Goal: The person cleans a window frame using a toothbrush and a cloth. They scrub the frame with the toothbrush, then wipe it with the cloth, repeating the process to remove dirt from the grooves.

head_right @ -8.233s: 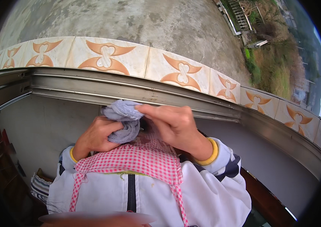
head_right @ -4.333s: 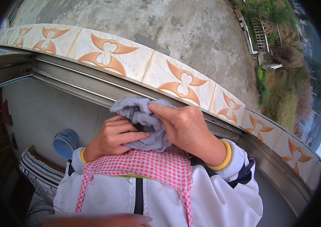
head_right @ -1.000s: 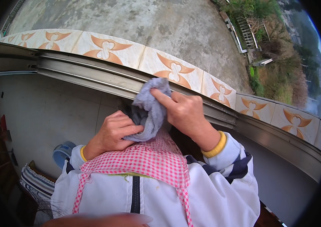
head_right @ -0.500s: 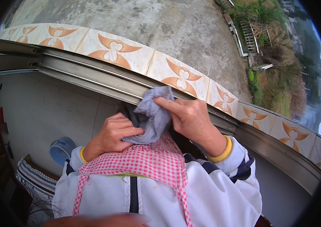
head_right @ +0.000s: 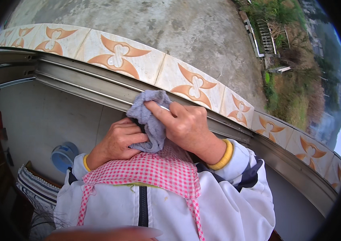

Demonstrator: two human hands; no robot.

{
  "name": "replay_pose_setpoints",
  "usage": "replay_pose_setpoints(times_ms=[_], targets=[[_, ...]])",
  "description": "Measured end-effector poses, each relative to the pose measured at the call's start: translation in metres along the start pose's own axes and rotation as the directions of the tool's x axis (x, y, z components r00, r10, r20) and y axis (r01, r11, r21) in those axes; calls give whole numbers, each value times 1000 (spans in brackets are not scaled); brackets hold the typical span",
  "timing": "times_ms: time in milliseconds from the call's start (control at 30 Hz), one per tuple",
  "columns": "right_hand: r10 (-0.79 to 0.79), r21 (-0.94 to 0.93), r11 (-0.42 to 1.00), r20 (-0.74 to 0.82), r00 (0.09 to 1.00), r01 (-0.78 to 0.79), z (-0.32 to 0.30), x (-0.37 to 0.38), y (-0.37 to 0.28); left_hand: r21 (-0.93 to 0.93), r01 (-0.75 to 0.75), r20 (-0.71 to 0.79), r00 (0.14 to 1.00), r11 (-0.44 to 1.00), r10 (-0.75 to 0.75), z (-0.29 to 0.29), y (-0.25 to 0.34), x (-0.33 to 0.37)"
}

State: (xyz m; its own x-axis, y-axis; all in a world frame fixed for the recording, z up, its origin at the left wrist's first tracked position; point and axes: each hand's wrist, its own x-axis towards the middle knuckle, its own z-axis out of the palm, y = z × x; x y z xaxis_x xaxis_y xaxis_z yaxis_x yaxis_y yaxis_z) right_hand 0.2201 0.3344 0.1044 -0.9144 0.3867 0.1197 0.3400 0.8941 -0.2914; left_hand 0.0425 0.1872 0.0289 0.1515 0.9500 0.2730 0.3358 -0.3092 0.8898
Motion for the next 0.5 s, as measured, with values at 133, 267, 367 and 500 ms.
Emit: replay_pose_setpoints(times_ms=[133,267,367,500], targets=[[-3,-70,997,98,995,10,-19,-12,3,31,11,17,1000,999,-12,-3,2,1],[77,-137,989,142,987,-57,-52,-38,6,-12,63,81,995,998,-62,-5,2,0],[-16,-111,994,93,996,26,-21,-18,6,-10,21,58,998,1000,-20,-1,-1,2],[-120,-77,990,3,993,120,9,4,5,37,4,-121,993,999,0,-1,-2,1]])
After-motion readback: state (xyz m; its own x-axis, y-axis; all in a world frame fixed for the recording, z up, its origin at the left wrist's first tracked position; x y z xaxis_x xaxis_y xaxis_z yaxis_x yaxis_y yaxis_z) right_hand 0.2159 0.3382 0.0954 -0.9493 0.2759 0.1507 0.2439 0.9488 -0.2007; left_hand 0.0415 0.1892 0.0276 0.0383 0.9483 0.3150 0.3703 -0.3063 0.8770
